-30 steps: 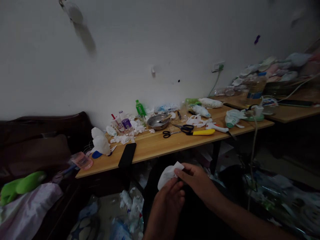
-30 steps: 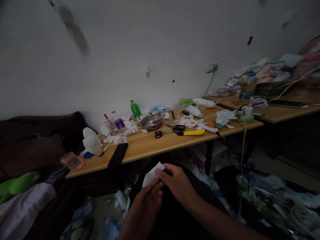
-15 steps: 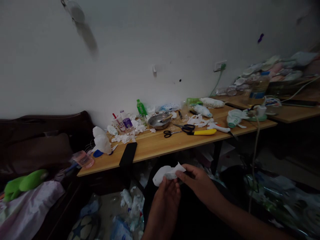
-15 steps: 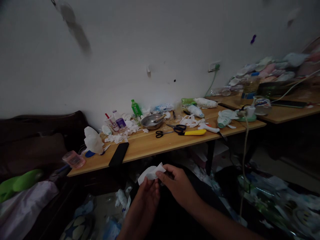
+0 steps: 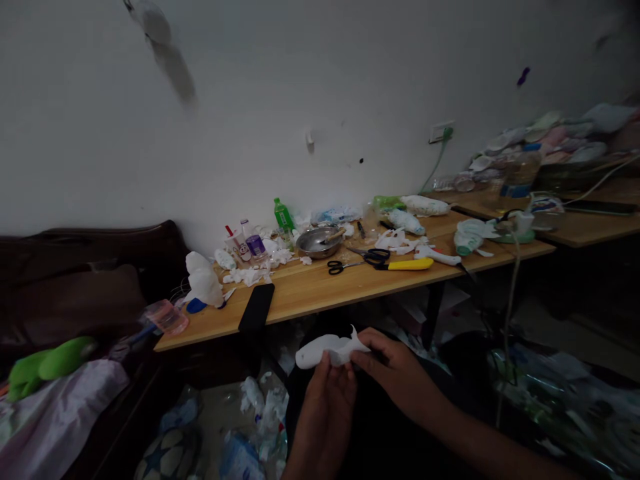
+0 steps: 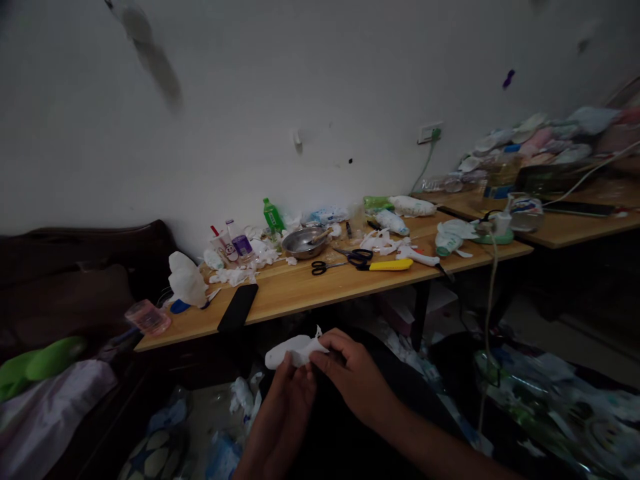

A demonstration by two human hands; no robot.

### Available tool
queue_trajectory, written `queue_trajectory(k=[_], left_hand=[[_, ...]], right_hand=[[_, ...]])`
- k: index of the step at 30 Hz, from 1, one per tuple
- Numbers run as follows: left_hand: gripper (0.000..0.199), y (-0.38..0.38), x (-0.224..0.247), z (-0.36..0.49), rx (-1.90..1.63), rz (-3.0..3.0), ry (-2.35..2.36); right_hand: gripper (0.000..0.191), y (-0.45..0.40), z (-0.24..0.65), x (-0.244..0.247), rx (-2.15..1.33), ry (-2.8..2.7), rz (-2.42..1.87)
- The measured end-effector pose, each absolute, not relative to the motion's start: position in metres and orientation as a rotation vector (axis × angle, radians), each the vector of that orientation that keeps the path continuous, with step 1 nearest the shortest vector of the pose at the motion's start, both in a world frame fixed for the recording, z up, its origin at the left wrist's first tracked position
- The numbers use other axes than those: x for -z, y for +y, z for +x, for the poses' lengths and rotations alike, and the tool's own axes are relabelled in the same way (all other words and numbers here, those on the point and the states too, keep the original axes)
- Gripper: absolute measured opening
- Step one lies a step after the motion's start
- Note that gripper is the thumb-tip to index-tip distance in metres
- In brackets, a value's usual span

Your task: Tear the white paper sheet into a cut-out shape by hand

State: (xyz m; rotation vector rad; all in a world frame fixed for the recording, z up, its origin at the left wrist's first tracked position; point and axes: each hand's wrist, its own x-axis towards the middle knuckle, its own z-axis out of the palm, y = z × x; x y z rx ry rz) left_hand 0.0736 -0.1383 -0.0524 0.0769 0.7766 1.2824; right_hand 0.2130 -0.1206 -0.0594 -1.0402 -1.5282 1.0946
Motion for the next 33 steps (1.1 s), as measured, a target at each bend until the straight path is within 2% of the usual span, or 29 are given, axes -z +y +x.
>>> queue_trajectory(k=[9, 13, 19, 23, 27, 30, 33], left_hand=[[0.015, -0.136, 0.058, 0.075, -1.345, 0.141, 0.741], [0.003, -0.137, 0.059, 0.075, -1.339, 0.225, 0.715], [0.032, -0.134, 0.063, 0.067, -1.408, 0.536, 0.842], [0.048, -0.134, 0.070, 0.061, -1.384, 0.748, 0.849], [0.056, -0.138, 0.070, 0.060, -1.299, 0.868, 0.970], [0.052, -0.139, 0.068, 0.057, -1.266, 0.925, 1.027], [0.044, -0.136, 0.067, 0.052, -1.256, 0.937, 1.075]], right_hand=[[0.022, -0.124, 0.213, 0.057, -1.117, -1.548, -1.048], [0.027, -0.125, 0.213, 0.057, -1.170, -1.528, -1.042], [0.041, -0.128, 0.229, 0.046, -1.455, -1.433, -1.016], [0.045, -0.127, 0.240, 0.042, -1.298, -1.384, -1.134], [0.037, -0.129, 0.243, 0.036, -1.075, -1.553, -1.209], [0.021, -0.131, 0.242, 0.031, -1.151, -1.769, -1.156], [0.016, -0.129, 0.241, 0.030, -1.262, -1.787, -1.160]])
